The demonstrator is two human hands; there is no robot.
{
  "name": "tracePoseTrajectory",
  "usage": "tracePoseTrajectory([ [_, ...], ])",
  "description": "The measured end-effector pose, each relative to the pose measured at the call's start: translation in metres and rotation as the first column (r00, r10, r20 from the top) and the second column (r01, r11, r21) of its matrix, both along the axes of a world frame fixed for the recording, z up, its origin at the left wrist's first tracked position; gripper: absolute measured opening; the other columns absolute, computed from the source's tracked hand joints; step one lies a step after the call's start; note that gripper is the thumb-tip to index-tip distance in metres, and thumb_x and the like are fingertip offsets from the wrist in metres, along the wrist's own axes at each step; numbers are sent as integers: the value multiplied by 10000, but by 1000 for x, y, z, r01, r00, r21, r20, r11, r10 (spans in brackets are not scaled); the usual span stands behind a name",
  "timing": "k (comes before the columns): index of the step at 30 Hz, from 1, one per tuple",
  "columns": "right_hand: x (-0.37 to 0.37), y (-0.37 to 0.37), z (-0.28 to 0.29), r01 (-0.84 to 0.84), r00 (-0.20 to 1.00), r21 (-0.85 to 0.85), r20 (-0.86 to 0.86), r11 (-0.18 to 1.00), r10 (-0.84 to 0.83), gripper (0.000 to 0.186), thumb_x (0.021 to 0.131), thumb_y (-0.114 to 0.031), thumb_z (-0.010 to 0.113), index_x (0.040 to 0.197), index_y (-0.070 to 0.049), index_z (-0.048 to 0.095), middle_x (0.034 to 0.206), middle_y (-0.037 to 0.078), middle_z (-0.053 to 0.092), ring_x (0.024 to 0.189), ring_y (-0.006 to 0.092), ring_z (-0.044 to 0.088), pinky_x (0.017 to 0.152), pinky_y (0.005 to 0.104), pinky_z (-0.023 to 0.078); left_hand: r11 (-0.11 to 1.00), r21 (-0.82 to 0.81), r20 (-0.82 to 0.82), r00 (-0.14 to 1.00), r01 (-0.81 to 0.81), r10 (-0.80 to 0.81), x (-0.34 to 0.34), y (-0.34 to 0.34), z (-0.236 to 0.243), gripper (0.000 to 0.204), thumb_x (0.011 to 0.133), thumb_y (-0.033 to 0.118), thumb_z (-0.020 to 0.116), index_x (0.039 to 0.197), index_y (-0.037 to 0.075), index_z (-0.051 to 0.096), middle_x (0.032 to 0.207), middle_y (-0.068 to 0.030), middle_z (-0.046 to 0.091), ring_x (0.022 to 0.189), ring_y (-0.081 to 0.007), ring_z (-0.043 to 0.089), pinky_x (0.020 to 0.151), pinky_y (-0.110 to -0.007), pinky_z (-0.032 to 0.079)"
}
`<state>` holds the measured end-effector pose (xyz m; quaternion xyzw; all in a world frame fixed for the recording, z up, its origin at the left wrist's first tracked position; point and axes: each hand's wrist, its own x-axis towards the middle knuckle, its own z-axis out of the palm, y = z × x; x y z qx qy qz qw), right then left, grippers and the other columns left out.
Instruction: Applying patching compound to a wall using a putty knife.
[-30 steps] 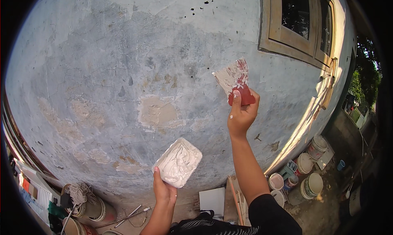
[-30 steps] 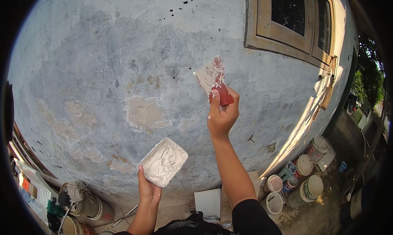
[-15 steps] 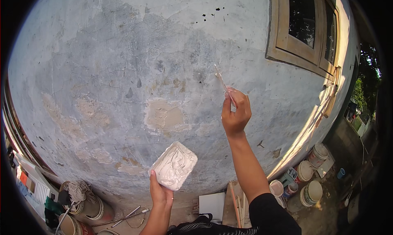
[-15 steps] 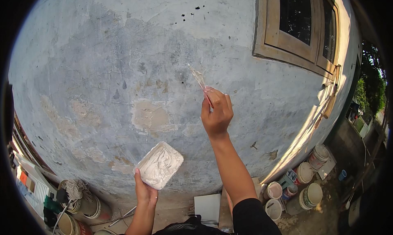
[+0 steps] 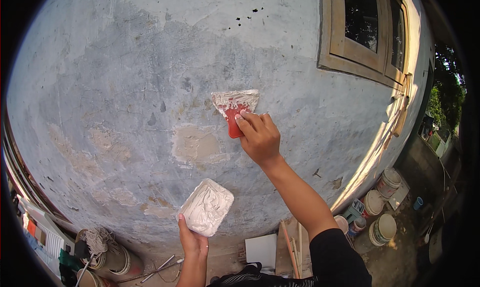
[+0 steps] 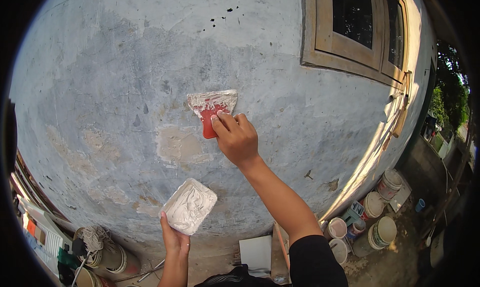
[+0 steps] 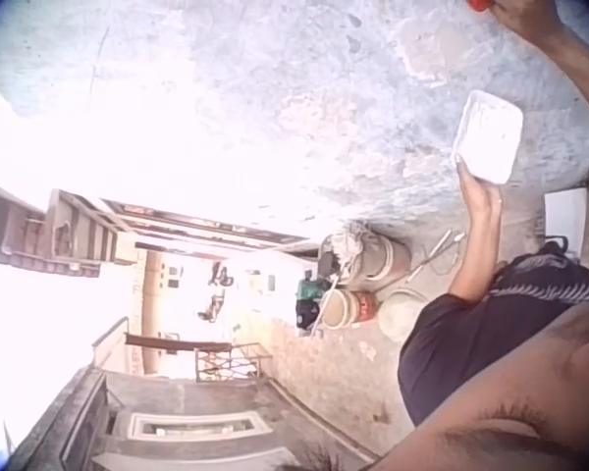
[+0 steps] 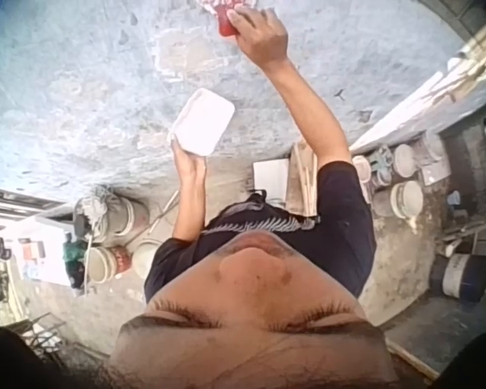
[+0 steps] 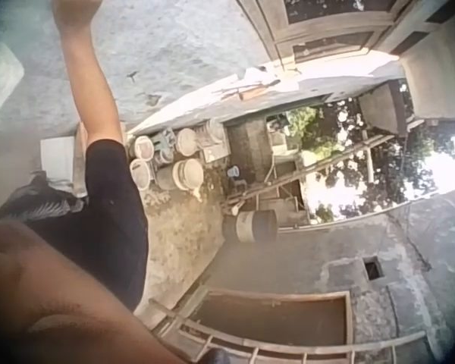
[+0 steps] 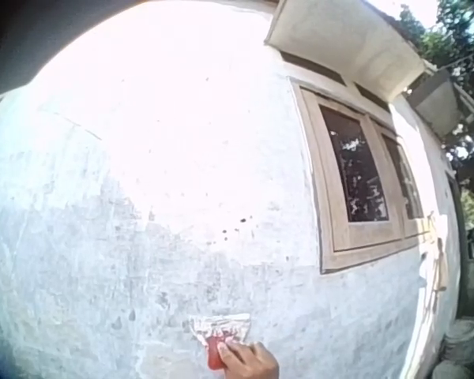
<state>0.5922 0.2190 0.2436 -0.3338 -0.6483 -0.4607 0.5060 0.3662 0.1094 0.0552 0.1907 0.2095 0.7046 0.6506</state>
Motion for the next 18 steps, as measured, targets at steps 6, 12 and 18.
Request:
tracePoseTrajectory([
  [6, 11, -7, 1, -15, 1000, 20, 28, 1000, 14, 288, 668, -21, 721, 944, -102, 699, 959, -2, 681, 712, 196, 595, 583, 286, 506, 1000, -13, -2, 1000, 6, -6, 2, 0, 1, 613, 1041, 442, 424, 1448, -15, 384, 1470, -171, 465, 1345, -302, 480, 1120, -445, 408],
  [12, 28, -36, 12, -171, 985, 87, 48, 982, 167, 283, 635, 5, 736, 904, -65, 685, 916, 43, 689, 696, 208, 607, 566, 295, 501, 1000, -14, -17, 1000, 0, 0, 2, 0, 0, 618, 1039, 448, 426, 1448, -13, 382, 1469, -169, 466, 1343, -301, 483, 1118, -445, 410],
  [18, 35, -29, 34, 16, 1000, 216, -2, 976, -16, 248, 667, -16, 726, 904, -81, 690, 928, 24, 683, 705, 197, 599, 573, 294, 489, 1000, -12, -20, 1000, -4, 3, 2, -1, 0, 617, 1039, 449, 425, 1445, -14, 386, 1466, -169, 469, 1340, -300, 485, 1116, -443, 413],
])
